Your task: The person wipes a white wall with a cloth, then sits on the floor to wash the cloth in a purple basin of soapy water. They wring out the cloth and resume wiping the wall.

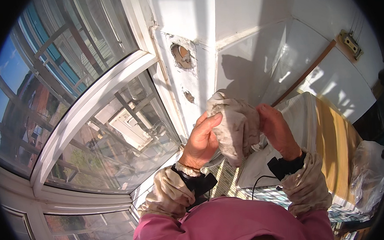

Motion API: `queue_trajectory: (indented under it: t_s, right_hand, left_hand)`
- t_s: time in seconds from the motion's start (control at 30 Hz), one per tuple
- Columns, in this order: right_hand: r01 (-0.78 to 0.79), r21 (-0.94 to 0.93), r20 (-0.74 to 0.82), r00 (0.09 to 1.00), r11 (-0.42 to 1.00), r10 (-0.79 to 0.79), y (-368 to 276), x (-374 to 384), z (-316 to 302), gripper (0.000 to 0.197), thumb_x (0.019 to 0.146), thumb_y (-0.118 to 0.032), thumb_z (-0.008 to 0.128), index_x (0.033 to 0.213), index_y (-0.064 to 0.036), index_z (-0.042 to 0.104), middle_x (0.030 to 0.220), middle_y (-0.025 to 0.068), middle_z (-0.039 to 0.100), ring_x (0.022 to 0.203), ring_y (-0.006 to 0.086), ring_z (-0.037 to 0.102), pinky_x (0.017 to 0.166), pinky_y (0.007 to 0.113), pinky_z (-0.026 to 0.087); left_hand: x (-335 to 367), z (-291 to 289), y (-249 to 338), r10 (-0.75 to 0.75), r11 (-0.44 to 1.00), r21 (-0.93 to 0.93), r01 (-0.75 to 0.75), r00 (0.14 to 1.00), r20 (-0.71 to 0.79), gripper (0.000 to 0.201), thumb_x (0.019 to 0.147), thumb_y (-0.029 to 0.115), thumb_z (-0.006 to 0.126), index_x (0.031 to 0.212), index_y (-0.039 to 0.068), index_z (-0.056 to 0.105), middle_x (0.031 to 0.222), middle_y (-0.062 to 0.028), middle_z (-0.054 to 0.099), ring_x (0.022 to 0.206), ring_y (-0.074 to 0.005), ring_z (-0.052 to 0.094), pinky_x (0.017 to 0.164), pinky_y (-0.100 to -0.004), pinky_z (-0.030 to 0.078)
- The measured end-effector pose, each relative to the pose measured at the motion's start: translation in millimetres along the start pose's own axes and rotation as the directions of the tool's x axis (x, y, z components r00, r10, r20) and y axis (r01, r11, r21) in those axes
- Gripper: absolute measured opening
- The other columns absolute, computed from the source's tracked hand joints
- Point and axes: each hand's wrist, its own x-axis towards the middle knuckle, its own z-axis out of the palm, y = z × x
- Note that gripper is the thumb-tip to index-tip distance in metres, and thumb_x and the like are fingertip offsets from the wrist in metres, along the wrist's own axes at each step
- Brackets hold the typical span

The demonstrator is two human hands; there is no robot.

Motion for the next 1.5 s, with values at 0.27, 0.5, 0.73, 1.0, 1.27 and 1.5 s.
queue_trajectory:
  t_s: [0.27,0.5,0.73,1.0,1.27,1.5]
  right_hand:
    - [-0.043,-0.091,-0.065,0.997,0.995,0.037,-9.5,-5.8,10.9,0.034,0.093,-0.036,0.043,0.096,-0.0052,0.058,0.088,0.0106,0.065,0.081,0.0218,0.062,0.074,0.033,0.047]
    - [-0.078,-0.104,-0.123,0.990,0.991,0.065,-11.6,-5.5,10.6,0.037,0.093,-0.038,0.044,0.092,-0.0041,0.058,0.085,0.0099,0.064,0.075,0.0193,0.062,0.069,0.030,0.047]
    - [-0.099,-0.078,-0.154,0.984,0.992,0.086,-9.7,-4.1,3.8,0.034,0.092,-0.036,0.045,0.092,-0.0044,0.059,0.085,0.0121,0.065,0.075,0.0218,0.062,0.070,0.032,0.047]
    - [-0.065,-0.091,-0.162,0.986,0.994,0.050,-15.8,-4.8,9.6,0.035,0.092,-0.035,0.045,0.093,-0.0023,0.058,0.084,0.0110,0.064,0.072,0.0194,0.061,0.068,0.030,0.048]
    - [-0.081,-0.100,-0.161,0.985,0.992,0.064,-11.3,-3.0,9.7,0.032,0.092,-0.032,0.047,0.092,-0.0018,0.058,0.083,0.0121,0.063,0.073,0.0209,0.062,0.066,0.032,0.049]
    - [-0.065,-0.046,-0.195,0.979,0.997,0.055,-3.5,0.0,-2.5,0.031,0.092,-0.032,0.048,0.093,-0.0029,0.059,0.081,0.0099,0.064,0.075,0.0209,0.063,0.066,0.032,0.051]
  left_hand:
    - [-4.9,-7.9,75.6,0.506,0.809,0.325,-0.490,0.862,0.039,0.040,0.089,0.023,0.055,0.121,0.002,0.047,0.116,-0.0085,0.056,0.108,-0.0214,0.054,0.095,-0.0387,0.042]
    - [53.4,-28.1,142.3,0.743,0.540,0.617,-0.573,0.668,-0.030,0.019,0.088,0.014,0.056,0.104,0.005,0.059,0.094,-0.0013,0.061,0.085,-0.0089,0.056,0.077,-0.0227,0.044]
    - [121.6,-22.0,196.4,0.691,-0.471,0.857,-0.210,0.516,0.506,0.018,0.083,0.015,0.055,0.093,0.001,0.061,0.083,-0.0120,0.058,0.082,-0.0239,0.052,0.076,-0.0317,0.043]
    - [121.5,7.0,161.1,0.719,-0.389,0.895,-0.219,0.534,0.444,0.019,0.079,0.011,0.050,0.089,-0.001,0.061,0.081,-0.0155,0.059,0.080,-0.0305,0.053,0.076,-0.0375,0.044]
    - [83.3,41.8,84.9,0.529,-0.414,0.693,-0.591,0.463,0.711,0.019,0.068,-0.006,0.050,0.084,-0.002,0.058,0.085,-0.0132,0.052,0.077,-0.0319,0.047,0.067,-0.0381,0.041]
    - [34.7,19.6,33.2,0.623,-0.043,0.794,-0.607,0.605,0.496,0.025,0.072,-0.004,0.051,0.096,-0.004,0.059,0.100,-0.0156,0.053,0.093,-0.0312,0.050,0.082,-0.0303,0.042]
